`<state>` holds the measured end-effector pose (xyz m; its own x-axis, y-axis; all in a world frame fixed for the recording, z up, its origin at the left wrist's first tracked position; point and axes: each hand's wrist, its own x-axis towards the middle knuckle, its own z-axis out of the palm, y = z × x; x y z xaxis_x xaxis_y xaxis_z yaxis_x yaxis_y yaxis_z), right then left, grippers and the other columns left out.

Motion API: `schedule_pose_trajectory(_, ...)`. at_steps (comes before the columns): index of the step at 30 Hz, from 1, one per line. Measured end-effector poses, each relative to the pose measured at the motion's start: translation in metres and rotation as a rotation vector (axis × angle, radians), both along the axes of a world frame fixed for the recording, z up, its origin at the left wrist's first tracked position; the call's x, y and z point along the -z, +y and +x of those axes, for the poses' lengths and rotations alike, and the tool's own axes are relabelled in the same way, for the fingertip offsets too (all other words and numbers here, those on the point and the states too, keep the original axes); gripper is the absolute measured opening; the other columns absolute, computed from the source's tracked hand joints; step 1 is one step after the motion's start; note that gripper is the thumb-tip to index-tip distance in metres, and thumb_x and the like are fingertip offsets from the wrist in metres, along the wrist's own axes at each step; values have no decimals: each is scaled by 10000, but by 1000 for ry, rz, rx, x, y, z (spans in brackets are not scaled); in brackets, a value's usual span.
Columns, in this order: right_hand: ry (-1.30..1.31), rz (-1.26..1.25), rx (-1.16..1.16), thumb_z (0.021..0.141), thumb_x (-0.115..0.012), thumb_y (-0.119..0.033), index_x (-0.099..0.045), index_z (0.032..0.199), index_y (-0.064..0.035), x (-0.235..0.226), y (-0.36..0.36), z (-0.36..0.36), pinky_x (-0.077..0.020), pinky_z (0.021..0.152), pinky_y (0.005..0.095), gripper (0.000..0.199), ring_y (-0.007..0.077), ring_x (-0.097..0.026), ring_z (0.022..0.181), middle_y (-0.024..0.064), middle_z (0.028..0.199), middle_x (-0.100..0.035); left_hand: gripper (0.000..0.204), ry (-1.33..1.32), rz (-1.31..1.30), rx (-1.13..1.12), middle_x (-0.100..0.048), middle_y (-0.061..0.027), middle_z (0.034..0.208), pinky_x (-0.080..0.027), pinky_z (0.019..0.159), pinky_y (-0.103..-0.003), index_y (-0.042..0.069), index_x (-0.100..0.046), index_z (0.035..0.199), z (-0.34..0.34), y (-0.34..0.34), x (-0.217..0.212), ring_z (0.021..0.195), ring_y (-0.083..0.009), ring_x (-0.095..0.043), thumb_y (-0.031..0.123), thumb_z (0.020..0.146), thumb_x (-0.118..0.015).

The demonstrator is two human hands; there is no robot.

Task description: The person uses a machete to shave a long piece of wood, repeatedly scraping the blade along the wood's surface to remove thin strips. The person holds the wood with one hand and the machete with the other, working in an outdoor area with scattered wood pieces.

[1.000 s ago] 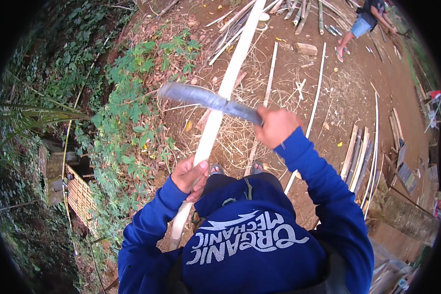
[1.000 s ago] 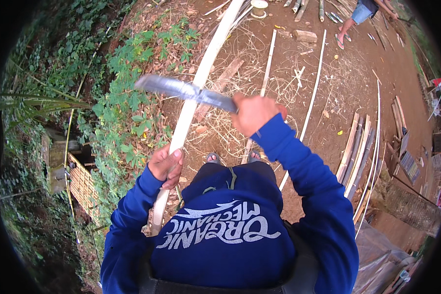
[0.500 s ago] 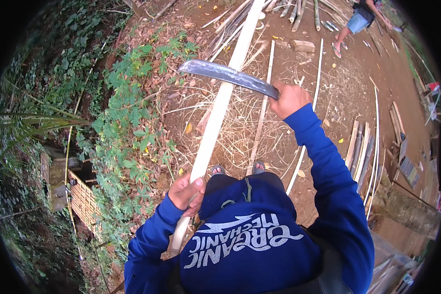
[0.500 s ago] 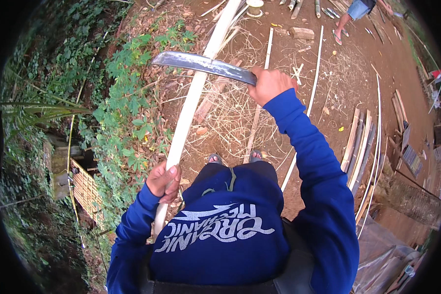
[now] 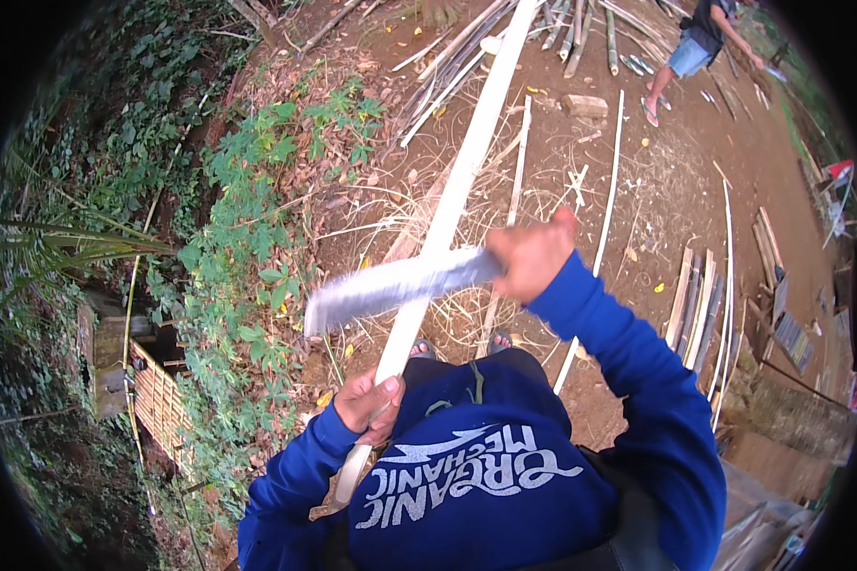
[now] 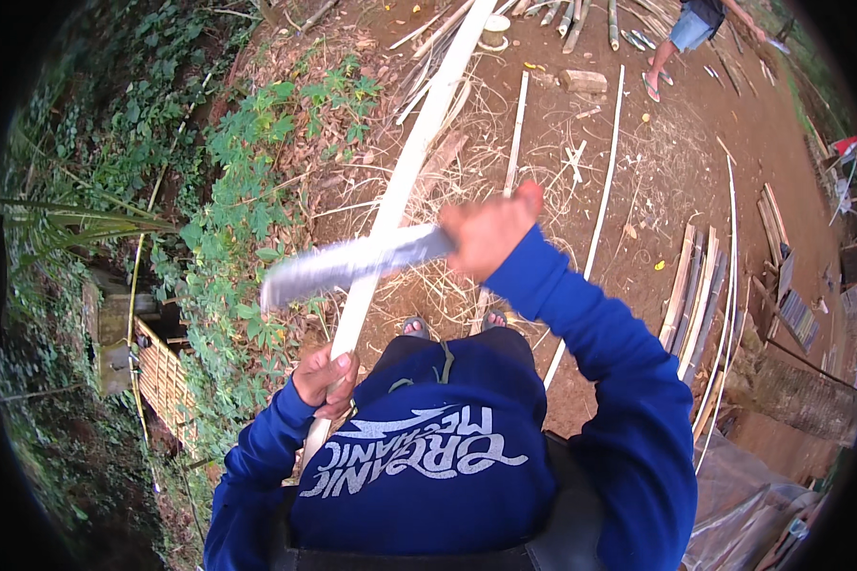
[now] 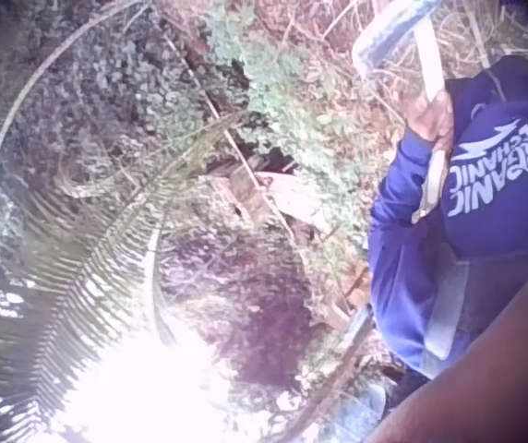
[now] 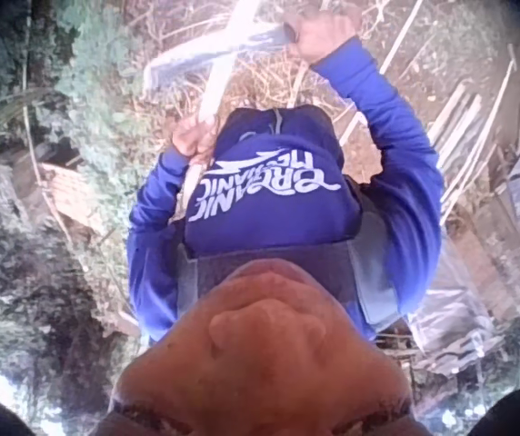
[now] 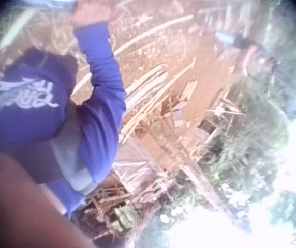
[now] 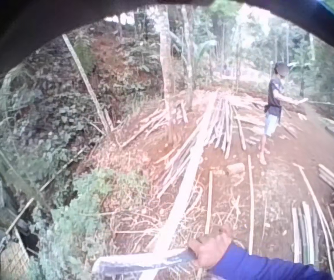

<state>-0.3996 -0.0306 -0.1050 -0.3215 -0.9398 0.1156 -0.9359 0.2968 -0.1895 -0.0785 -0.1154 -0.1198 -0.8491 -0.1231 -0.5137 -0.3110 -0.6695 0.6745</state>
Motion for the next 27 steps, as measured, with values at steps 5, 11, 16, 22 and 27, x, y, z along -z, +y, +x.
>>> schedule_pose_trajectory(5, -38, -143, 198, 765, -651, -231, -636, 873, -89, 13, -3, -41, -539, 613, 486, 179, 352, -651, 605, 175, 654, -636, 293, 40, 4, 5, -388, -30, 498, -273, 263, -241, 32, -456, 857, -9, -8, 0, 280, -102, -346, 272, 1023, -433)
schedule_pose_trajectory(11, -82, -84, 239, 759, -645, -240, -649, 881, -89, 24, 0, -61, -537, 624, 482, 194, 360, -652, 623, 177, 686, -651, 302, 37, 57, 9, -394, -31, 501, -284, 270, -246, 28, -449, 830, 11, -3, 6, 286, -102, -353, 260, 1023, -429)
schedule_pose_trajectory(16, -37, 43, 135, 822, -610, -307, -657, 998, -113, -1, -2, -30, -558, 638, 461, 266, 314, -676, 635, 162, 676, -658, 333, 9, 1, -26, -397, -29, 504, -293, 274, -237, 36, -447, 778, 8, -7, 9, 291, -104, -359, 260, 1023, -426)
schedule_pose_trajectory(22, -68, 65, 386, 811, -627, -298, -704, 958, -113, 5, -21, -102, -566, 631, 453, 248, 298, -684, 632, 174, 707, -676, 303, 37, -31, 37, -390, -29, 502, -291, 287, -243, 35, -454, 832, 25, -7, 9, 295, -110, -347, 266, 1026, -422)
schedule_pose_trajectory(27, 48, 34, 8, 794, -639, -272, -640, 907, -86, -17, -13, -27, -562, 667, 468, 217, 331, -681, 652, 154, 685, -665, 305, 68, 46, -1, -394, -27, 499, -294, 292, -246, 35, -471, 842, 30, -7, 18, 307, -111, -362, 280, 1022, -440)
